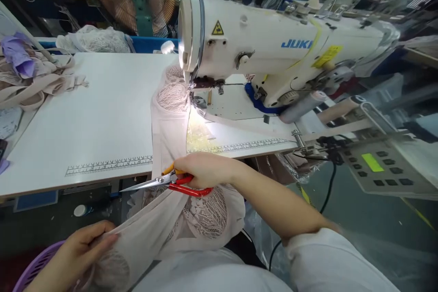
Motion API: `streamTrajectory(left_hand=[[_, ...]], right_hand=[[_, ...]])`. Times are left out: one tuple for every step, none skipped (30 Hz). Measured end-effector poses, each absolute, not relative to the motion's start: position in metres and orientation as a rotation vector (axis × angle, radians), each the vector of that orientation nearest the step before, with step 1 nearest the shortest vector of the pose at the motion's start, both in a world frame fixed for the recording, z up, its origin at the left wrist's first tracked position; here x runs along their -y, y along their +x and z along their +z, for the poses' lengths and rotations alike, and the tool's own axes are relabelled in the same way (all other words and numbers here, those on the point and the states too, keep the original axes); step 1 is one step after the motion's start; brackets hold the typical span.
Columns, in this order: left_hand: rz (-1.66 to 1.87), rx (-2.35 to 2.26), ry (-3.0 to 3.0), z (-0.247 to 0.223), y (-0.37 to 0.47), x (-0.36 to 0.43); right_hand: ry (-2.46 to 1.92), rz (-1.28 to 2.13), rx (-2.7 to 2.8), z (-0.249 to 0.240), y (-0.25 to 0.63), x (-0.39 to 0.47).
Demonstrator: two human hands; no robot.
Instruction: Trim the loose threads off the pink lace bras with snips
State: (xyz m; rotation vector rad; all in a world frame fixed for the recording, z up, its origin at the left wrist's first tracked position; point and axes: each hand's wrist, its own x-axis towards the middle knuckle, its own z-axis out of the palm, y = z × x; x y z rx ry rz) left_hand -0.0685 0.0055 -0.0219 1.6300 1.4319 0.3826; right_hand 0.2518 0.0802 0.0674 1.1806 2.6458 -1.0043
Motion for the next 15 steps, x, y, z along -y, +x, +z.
streamTrajectory(left_hand=[[0.329,-1.384,1.770,-0.026,-0.069,-0.012],[0.315,-1.347,1.912,-0.028,-0.069,-0.018],[0.350,-1.327,2.030,-0.028,-0.067,-0.022],[0.435,-1.318,2.115,-0.027,-0.062,-0.024],[0.529,-1.279,2.177,-0.024,-0.055,-0.025],[0.593,-1.208,2.226,-0.020,-0.047,-0.024],[0.627,-1.125,2.273,-0.014,-0.037,-0.022],[0.631,-1.055,2.331,-0.008,-0.026,-0.020],[0.621,-1.015,2.383,-0.001,-0.016,-0.019],[0.619,-0.994,2.428,0.005,-0.006,-0.017],[0.624,-1.000,2.451,0.011,0.003,-0.017],[0.637,-1.020,2.447,0.015,0.011,-0.016],[0.658,-1.037,2.424,0.019,0.016,-0.017],[0.673,-1.064,2.381,0.021,0.020,-0.017],[0.671,-1.098,2.326,0.022,0.022,-0.018]], right_hand=[[1.170,-1.012,-2.646,0.068,0.250,-0.081],[1.162,-1.028,-2.649,0.069,0.248,-0.082],[1.156,-1.049,-2.657,0.070,0.246,-0.082],[1.137,-1.079,-2.668,0.072,0.243,-0.081],[1.101,-1.115,-2.684,0.075,0.240,-0.079],[1.052,-1.155,-2.701,0.078,0.237,-0.077],[0.990,-1.198,-2.715,0.081,0.234,-0.075],[0.927,-1.239,-2.725,0.084,0.231,-0.073],[0.877,-1.271,-2.727,0.087,0.229,-0.071],[0.846,-1.294,-2.721,0.090,0.227,-0.069],[0.838,-1.304,-2.712,0.091,0.226,-0.068],[0.842,-1.307,-2.706,0.092,0.225,-0.068],[0.852,-1.307,-2.703,0.091,0.225,-0.068],[0.863,-1.311,-2.699,0.090,0.226,-0.070],[0.866,-1.321,-2.697,0.088,0.227,-0.071]])
